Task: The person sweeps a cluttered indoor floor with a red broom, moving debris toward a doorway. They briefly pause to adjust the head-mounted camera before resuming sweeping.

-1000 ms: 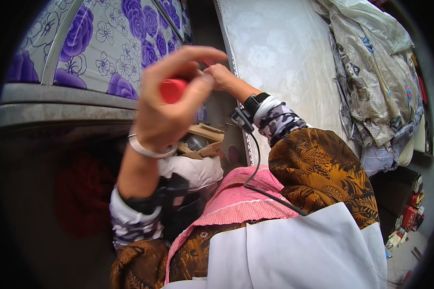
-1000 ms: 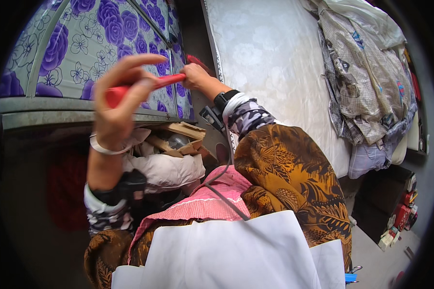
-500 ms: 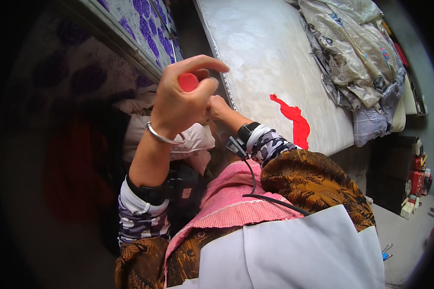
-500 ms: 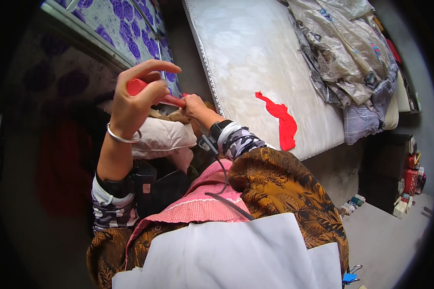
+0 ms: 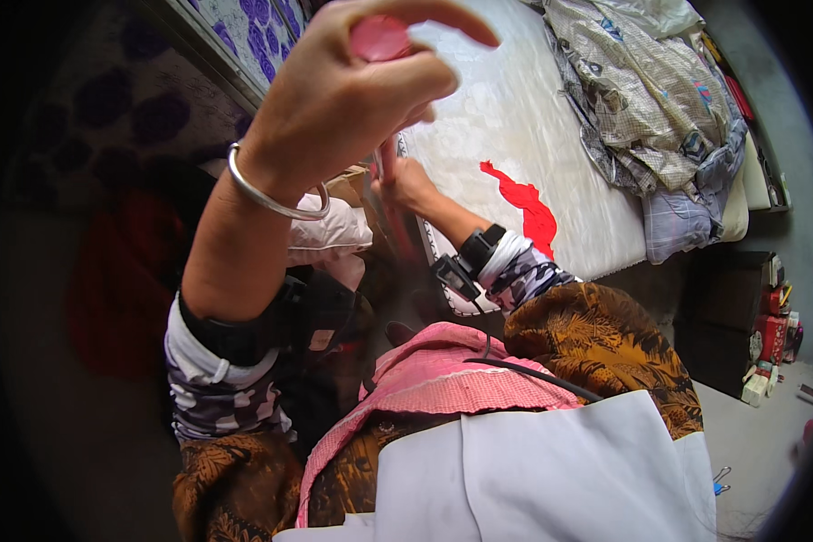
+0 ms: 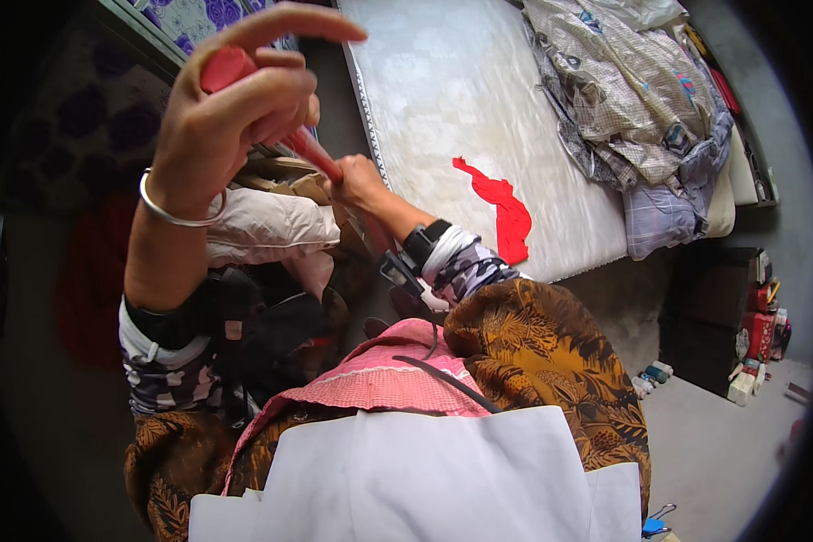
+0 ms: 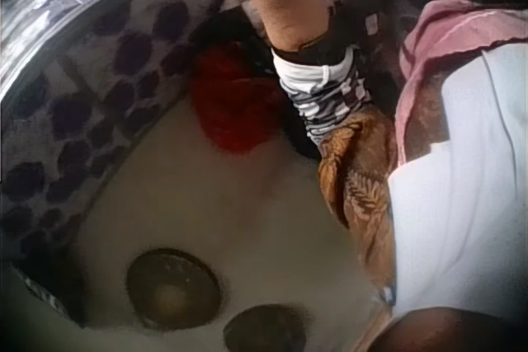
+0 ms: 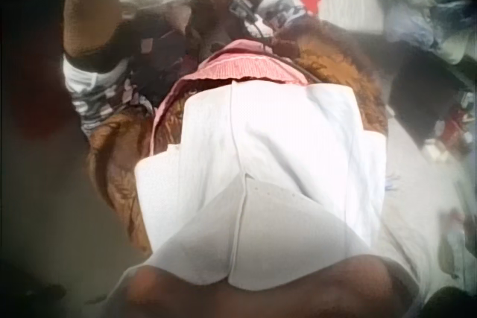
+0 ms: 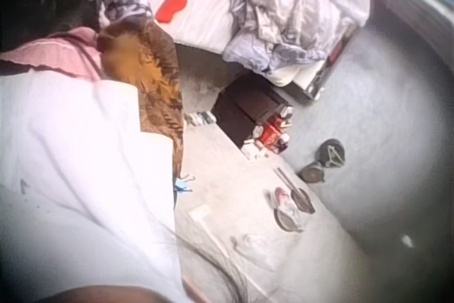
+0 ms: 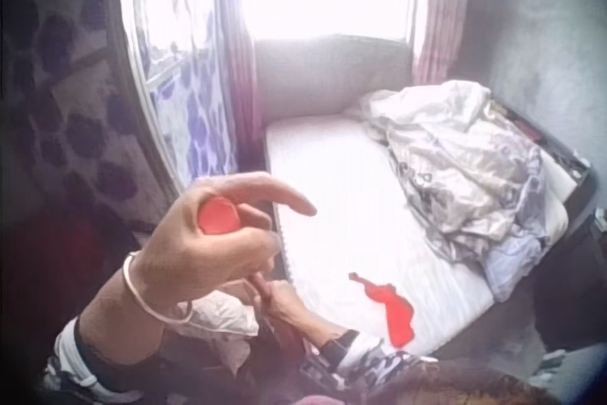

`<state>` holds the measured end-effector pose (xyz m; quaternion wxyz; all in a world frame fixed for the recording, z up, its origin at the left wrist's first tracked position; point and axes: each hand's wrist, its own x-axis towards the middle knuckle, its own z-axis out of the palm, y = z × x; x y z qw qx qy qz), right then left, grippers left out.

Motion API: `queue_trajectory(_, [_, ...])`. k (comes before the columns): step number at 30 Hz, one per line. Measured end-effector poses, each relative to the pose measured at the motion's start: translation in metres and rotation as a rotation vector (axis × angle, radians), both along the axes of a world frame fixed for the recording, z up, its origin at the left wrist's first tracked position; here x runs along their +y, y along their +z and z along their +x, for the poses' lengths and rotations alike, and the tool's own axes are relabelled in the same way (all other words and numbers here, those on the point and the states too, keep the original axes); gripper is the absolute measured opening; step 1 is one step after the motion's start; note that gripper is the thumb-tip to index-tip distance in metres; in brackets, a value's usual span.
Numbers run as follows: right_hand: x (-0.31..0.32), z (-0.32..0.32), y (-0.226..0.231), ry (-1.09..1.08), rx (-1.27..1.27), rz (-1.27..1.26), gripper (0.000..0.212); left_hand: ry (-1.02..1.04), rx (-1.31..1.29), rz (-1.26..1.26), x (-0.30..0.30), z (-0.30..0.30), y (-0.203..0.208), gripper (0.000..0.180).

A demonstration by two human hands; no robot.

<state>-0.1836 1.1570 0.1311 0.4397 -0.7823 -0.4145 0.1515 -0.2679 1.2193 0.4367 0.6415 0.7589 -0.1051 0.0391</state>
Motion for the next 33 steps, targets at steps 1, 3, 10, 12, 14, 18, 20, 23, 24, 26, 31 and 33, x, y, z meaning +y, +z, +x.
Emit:
queue_trajectory(1, [0.004, 0.009, 0.004, -0.01, -0.036, 0.047, 0.018, -0.104, -0.033, -0.012, -0.001, 0.007, 0.009, 0.037])
queue_trajectory(3, [0.02, 0.026, 0.007, -0.015, 0.079, 0.369, 0.017, -0.035, -0.204, -0.025, -0.011, 0.017, 0.009, 0.038])
queue_trajectory(10, [0.047, 0.026, -0.05, -0.259, 0.074, 0.548, 0.015, 0.341, -0.362, 0.482, -0.05, 0.032, -0.081, 0.016])
queue_trajectory(12, [0.034, 0.001, -0.072, -0.378, 0.233, 0.731, 0.024, 0.241, -0.326, 0.483, -0.067, 0.028, -0.104, 0.014])
queue_trajectory(14, [0.008, -0.007, -0.087, -0.394, 0.267, 0.601, 0.021, 0.159, -0.22, 0.383, -0.081, 0.018, -0.117, 0.015])
queue_trajectory(18, [-0.056, -0.006, -0.089, -0.128, 0.08, 0.121, 0.017, 0.155, -0.128, 0.25, -0.1, 0.005, -0.116, 0.016])
queue_trajectory(20, [-0.073, -0.011, -0.077, -0.053, 0.053, 0.061, 0.017, 0.203, -0.041, 0.171, -0.101, 0.0, -0.103, 0.018])
queue_trajectory(23, [-0.086, -0.022, -0.052, 0.024, 0.022, 0.014, 0.018, 0.204, -0.192, 0.139, -0.126, -0.013, -0.085, 0.013])
queue_trajectory(24, [-0.089, -0.025, -0.043, 0.054, 0.011, 0.009, 0.018, 0.213, -0.221, 0.188, -0.134, -0.023, -0.078, 0.012])
queue_trajectory(26, [-0.096, -0.036, -0.028, 0.105, -0.01, 0.004, 0.018, 0.288, -0.198, 0.175, -0.142, -0.04, -0.065, 0.012])
queue_trajectory(31, [-0.103, -0.046, -0.012, 0.215, -0.091, 0.007, 0.019, 0.435, -0.261, 0.094, -0.15, -0.079, -0.04, 0.011])
queue_trajectory(33, [-0.093, -0.042, -0.015, 0.252, -0.134, 0.038, 0.02, 0.418, -0.256, 0.223, -0.158, -0.093, -0.042, 0.01])
